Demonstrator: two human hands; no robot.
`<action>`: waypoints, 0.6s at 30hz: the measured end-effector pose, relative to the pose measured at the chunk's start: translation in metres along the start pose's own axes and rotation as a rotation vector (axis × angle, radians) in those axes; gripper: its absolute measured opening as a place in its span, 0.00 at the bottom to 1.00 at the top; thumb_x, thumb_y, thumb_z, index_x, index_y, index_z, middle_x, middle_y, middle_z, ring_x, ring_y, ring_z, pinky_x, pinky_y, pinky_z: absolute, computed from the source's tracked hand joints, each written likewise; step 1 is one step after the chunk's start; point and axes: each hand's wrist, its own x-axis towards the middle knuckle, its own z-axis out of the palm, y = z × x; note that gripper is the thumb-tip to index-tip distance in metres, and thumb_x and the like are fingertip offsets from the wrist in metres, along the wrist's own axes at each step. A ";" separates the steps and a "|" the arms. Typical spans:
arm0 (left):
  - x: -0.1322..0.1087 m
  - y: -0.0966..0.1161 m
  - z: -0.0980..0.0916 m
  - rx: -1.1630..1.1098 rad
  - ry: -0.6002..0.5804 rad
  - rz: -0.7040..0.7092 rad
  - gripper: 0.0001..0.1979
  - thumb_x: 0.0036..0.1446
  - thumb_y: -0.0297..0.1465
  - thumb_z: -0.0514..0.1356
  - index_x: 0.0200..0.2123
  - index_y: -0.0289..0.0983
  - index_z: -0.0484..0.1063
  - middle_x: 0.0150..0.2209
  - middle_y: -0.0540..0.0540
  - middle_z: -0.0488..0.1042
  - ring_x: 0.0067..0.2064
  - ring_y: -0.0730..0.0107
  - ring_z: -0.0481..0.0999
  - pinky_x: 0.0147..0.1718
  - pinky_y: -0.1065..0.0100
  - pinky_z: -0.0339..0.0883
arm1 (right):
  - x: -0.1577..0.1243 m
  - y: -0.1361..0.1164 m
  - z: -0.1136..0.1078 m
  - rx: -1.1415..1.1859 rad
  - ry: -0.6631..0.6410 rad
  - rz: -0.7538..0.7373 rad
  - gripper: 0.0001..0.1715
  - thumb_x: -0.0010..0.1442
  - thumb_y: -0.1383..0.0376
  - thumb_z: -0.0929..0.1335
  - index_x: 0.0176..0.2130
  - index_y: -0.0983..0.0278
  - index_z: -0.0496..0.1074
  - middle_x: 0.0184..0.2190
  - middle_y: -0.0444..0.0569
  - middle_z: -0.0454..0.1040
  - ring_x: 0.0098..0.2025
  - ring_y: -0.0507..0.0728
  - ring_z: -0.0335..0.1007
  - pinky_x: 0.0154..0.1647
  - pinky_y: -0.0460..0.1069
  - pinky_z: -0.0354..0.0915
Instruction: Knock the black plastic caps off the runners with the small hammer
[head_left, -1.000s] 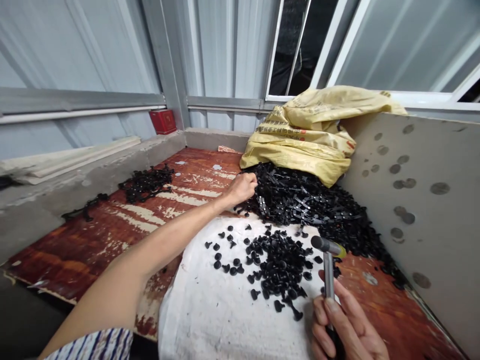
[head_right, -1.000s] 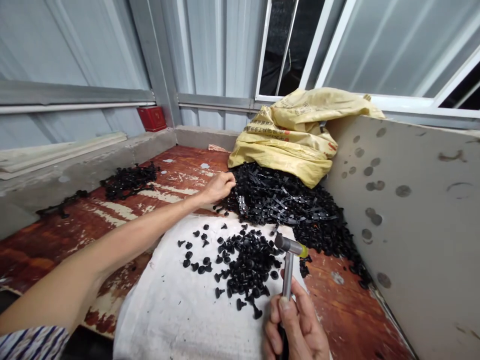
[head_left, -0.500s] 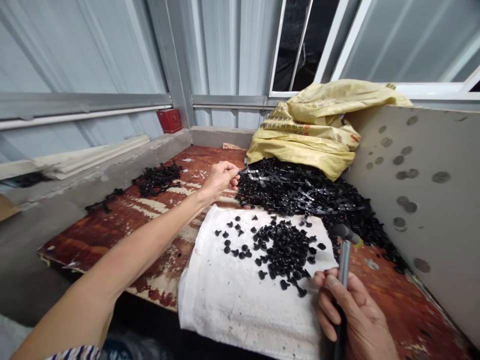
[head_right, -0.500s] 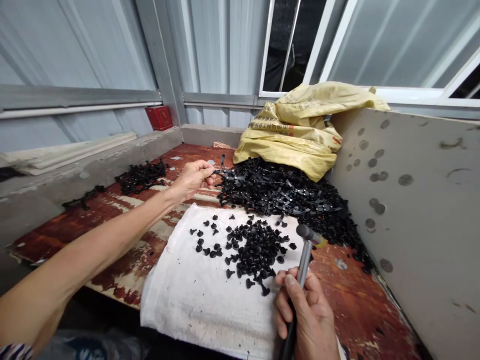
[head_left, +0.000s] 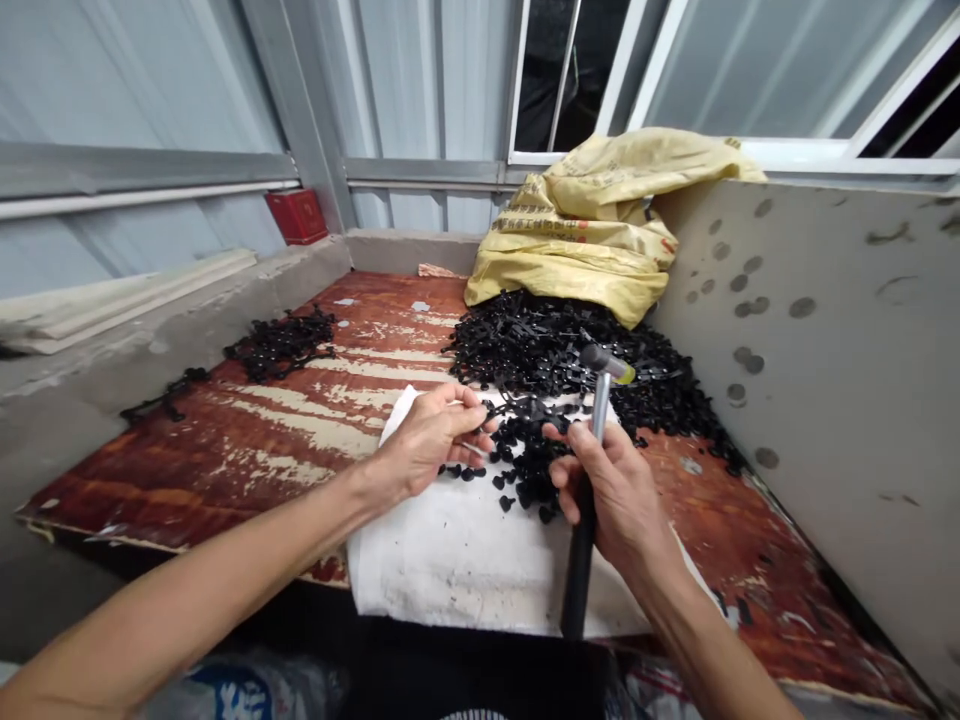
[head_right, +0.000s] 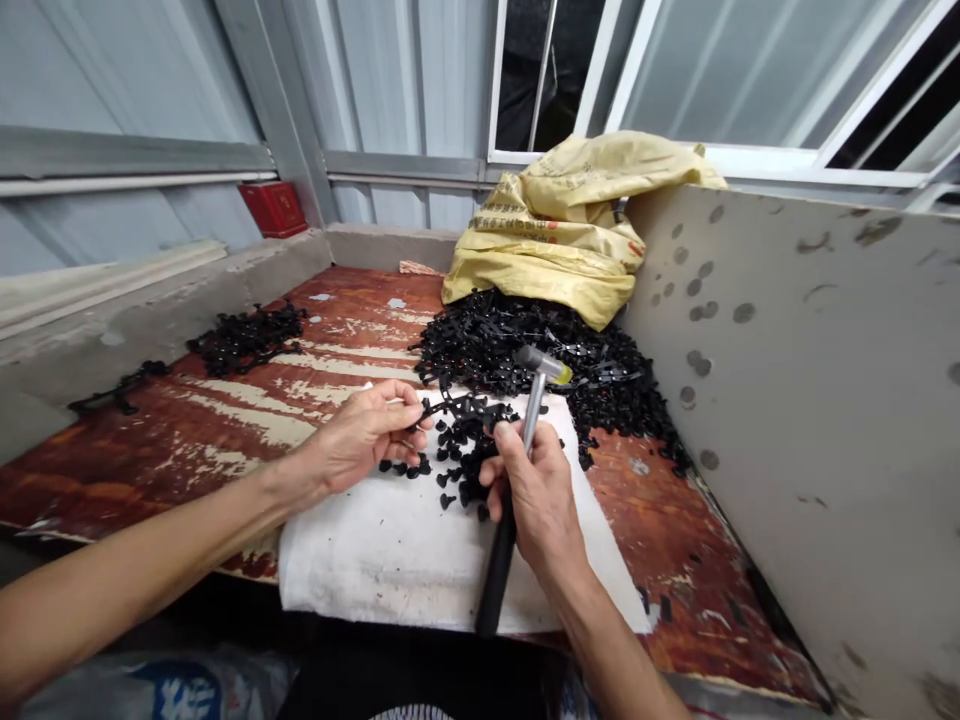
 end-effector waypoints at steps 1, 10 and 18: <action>-0.004 -0.006 0.001 0.024 -0.027 0.003 0.07 0.55 0.25 0.60 0.31 0.37 0.61 0.26 0.51 0.74 0.24 0.76 0.74 0.22 0.73 0.69 | 0.003 0.000 0.004 0.014 -0.001 -0.003 0.25 0.48 0.50 0.75 0.33 0.61 0.62 0.21 0.37 0.70 0.15 0.47 0.60 0.07 0.39 0.53; -0.014 -0.031 -0.004 0.330 -0.177 0.219 0.07 0.53 0.32 0.59 0.31 0.38 0.62 0.25 0.52 0.71 0.27 0.76 0.71 0.26 0.73 0.65 | -0.004 0.004 0.011 0.031 -0.054 0.017 0.20 0.47 0.57 0.75 0.31 0.62 0.64 0.16 0.36 0.69 0.11 0.46 0.55 0.07 0.40 0.53; 0.003 -0.012 -0.019 0.659 -0.078 0.470 0.06 0.53 0.26 0.57 0.36 0.38 0.68 0.38 0.48 0.72 0.39 0.71 0.70 0.36 0.71 0.65 | -0.014 -0.007 0.013 0.028 -0.034 0.004 0.23 0.44 0.57 0.77 0.30 0.61 0.62 0.13 0.36 0.67 0.10 0.46 0.54 0.07 0.40 0.52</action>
